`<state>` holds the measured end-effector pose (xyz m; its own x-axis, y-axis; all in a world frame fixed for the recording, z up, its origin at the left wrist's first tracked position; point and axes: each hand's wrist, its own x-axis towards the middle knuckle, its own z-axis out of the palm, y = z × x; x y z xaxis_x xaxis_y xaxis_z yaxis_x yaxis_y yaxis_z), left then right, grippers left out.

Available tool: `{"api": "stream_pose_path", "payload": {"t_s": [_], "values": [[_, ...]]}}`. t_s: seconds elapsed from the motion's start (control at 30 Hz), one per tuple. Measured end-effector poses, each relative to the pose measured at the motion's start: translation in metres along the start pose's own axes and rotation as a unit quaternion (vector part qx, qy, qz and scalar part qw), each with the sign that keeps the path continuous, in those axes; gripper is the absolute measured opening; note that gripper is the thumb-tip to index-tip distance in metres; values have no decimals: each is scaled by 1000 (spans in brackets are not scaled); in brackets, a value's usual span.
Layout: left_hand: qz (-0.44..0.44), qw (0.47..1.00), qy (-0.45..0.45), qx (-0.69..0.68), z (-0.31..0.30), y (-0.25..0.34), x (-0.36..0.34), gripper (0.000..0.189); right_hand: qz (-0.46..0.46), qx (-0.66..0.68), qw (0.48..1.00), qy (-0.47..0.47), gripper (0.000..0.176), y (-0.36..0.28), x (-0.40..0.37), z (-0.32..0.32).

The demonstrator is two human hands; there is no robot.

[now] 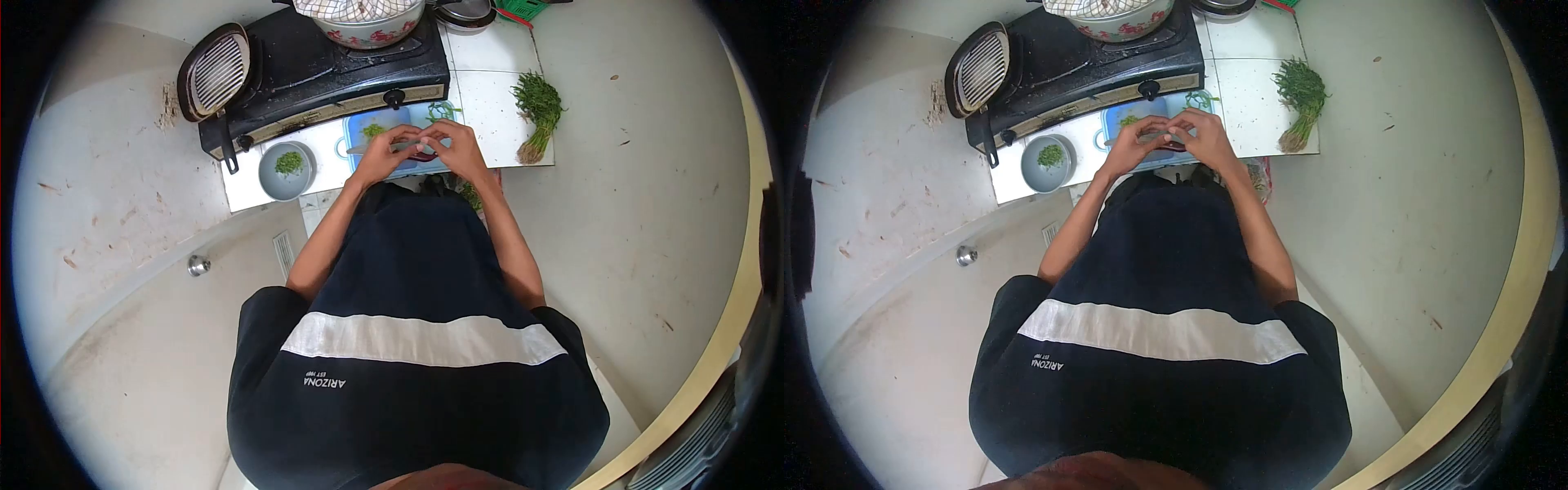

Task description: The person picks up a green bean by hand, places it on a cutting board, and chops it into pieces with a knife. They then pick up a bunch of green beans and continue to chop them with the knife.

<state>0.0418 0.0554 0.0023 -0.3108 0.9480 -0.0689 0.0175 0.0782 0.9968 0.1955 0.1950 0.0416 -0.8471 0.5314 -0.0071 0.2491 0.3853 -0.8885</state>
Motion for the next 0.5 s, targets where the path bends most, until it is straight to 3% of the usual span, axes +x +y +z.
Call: {"api": "stream_pose_path", "payload": {"t_s": [0.13, 0.23, 0.33, 0.4, 0.43, 0.5], "values": [[-70, 995, 49, -45, 18, -13, -13, 18, -17, 36, 999, -29, 14, 13, -2, 0], [-74, 994, 82, 5, 26, -19, -32, 13, -1, 81, 995, -61, 16, 29, -6, 7], [-120, 977, 174, -3, 37, -34, -57, 10, 18, 124, 991, -54, 20, 50, -7, 27], [-140, 963, 229, -17, 41, -53, -75, 10, -8, 0, 999, -54, 30, 72, -8, 42], [-144, 951, 267, -63, 43, -62, -82, 10, -12, 3, 998, -64, 30, 85, -9, 50], [-150, 931, 316, -109, 46, -68, -94, 10, -92, -161, 979, -82, 37, 101, -10, 64]]}}
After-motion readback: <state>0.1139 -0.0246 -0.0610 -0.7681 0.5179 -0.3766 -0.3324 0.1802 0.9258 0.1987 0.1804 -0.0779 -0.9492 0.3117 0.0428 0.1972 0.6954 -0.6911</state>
